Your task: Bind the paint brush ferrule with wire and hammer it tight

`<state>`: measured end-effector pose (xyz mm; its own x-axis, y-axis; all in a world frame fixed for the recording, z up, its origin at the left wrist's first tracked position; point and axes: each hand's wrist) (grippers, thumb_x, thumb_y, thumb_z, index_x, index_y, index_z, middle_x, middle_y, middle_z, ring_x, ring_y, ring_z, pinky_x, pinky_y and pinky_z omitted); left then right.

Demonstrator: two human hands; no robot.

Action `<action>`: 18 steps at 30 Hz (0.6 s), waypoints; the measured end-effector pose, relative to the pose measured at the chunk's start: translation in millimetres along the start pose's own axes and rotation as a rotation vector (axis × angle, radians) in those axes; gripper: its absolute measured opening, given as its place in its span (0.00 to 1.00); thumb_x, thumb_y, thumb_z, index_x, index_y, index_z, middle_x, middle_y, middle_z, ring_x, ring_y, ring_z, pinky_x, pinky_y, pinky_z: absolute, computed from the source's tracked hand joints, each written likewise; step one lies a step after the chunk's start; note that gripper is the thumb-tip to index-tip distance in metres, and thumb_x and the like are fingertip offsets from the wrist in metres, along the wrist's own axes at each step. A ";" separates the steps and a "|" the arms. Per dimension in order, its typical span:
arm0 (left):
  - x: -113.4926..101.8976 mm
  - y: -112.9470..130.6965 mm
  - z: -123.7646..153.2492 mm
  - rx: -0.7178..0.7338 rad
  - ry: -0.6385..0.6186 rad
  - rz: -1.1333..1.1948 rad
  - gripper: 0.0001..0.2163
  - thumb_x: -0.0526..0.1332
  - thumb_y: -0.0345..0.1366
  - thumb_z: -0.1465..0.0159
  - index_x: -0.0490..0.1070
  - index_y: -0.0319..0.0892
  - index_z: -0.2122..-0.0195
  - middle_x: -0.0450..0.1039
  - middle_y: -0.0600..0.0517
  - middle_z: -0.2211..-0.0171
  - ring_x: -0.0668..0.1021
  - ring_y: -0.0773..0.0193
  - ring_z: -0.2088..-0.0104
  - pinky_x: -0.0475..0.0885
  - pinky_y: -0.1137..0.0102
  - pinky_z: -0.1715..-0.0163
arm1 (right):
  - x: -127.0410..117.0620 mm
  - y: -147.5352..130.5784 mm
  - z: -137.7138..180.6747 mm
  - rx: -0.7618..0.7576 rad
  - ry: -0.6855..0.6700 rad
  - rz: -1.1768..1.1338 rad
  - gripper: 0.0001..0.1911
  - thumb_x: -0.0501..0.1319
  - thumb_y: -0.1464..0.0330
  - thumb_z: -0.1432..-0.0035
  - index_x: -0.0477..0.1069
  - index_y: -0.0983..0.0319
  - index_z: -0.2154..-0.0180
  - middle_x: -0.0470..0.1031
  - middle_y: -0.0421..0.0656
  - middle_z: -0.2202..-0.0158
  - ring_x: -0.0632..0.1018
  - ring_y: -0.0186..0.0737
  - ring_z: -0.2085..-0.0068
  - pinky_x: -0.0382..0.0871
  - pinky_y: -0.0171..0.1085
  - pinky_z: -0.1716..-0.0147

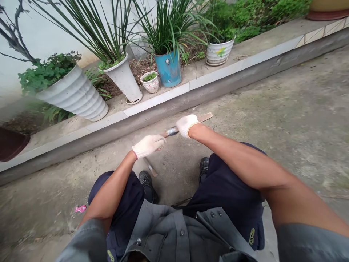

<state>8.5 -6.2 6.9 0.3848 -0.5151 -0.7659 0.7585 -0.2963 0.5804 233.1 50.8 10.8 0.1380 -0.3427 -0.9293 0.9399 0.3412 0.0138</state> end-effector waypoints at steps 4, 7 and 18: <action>-5.2 1.6 1.0 0.047 0.033 -0.120 0.16 0.52 0.42 0.29 0.80 0.45 0.62 0.77 0.55 0.70 0.76 0.63 0.68 0.68 0.72 0.64 | 14.8 -12.4 13.6 -0.192 -0.145 0.090 0.16 0.65 0.73 0.50 0.83 0.65 0.58 0.81 0.58 0.59 0.82 0.57 0.56 0.70 0.45 0.59; -7.6 2.5 1.6 -0.006 0.025 -0.072 0.15 0.55 0.43 0.30 0.80 0.44 0.61 0.77 0.55 0.70 0.76 0.64 0.69 0.68 0.72 0.65 | 12.9 -11.5 27.1 -0.420 -0.273 0.038 0.12 0.67 0.69 0.53 0.81 0.61 0.64 0.80 0.47 0.67 0.79 0.45 0.64 0.65 0.38 0.65; 3.6 -0.4 -0.3 -0.013 0.099 0.211 0.20 0.47 0.47 0.26 0.74 0.40 0.51 0.77 0.51 0.69 0.78 0.64 0.72 0.72 0.71 0.68 | -26.3 17.6 19.4 -0.158 0.160 -0.345 0.20 0.60 0.52 0.41 0.76 0.61 0.60 0.78 0.45 0.67 0.74 0.40 0.68 0.60 0.36 0.69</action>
<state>9.8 -7.7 3.9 0.5851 -0.4829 -0.6515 0.6622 -0.1793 0.7275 252.1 48.8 42.6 -0.2387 -0.3247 -0.9152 0.8612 0.3647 -0.3541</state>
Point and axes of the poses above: each hand's wrist, its own z-axis away from the middle knuckle, its own x-axis out of the palm, y = z × x
